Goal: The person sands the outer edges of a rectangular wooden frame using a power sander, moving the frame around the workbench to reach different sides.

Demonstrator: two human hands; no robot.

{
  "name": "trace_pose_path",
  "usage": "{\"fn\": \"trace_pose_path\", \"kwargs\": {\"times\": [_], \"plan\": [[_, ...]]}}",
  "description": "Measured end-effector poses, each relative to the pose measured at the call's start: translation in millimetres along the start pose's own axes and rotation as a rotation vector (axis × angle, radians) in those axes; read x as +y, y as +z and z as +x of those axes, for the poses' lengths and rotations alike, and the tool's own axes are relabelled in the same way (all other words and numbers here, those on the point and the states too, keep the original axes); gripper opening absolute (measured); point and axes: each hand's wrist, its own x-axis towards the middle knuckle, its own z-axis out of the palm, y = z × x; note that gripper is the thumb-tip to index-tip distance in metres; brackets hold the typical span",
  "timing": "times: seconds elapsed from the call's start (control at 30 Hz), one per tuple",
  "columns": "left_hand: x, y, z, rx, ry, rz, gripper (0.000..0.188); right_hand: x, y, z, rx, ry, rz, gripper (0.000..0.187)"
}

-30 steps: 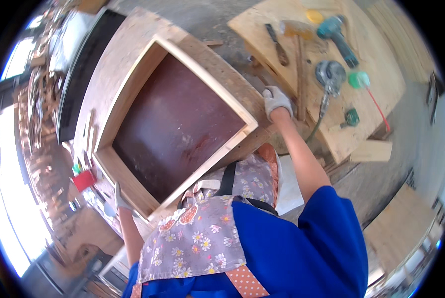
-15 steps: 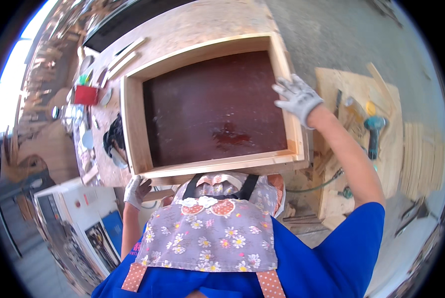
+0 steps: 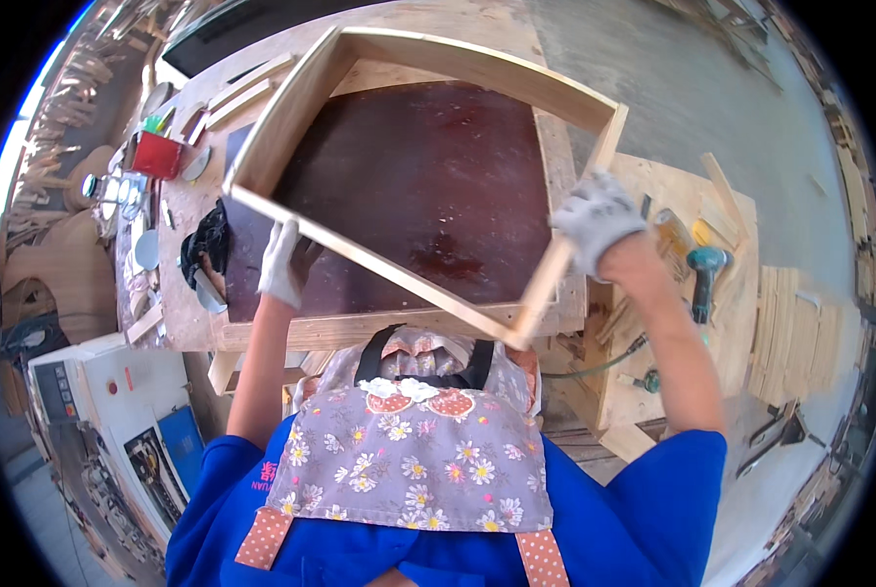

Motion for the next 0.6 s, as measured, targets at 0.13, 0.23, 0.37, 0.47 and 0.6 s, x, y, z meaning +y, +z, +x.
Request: {"fn": "trace_pose_path", "kwargs": {"times": [0.13, 0.23, 0.37, 0.47, 0.6], "plan": [[-0.3, 57.1, 19.7, 0.122, 0.036, 0.401, 0.061, -58.9, 10.8, 31.1, 0.049, 0.055, 0.193, 0.021], [18.9, 41.5, 39.9, 0.053, -0.028, 0.535, 0.046, -110.3, 29.1, 57.9, 0.07, 0.035, 0.326, 0.029], [18.6, -9.6, 85.4, 0.029, 0.013, 0.789, 0.053, -121.0, 40.2, 57.8, 0.242, -0.036, 0.583, 0.035], [7.7, -15.5, 86.9, -0.001, 0.031, 0.787, 0.058, -68.4, 53.4, 22.6, 0.452, 0.446, 0.568, 0.051], [-5.0, -6.7, 83.5, -0.001, -0.051, 0.773, 0.054, -38.4, 117.1, -23.3, 0.006, 1.023, 0.81, 0.072]]}}
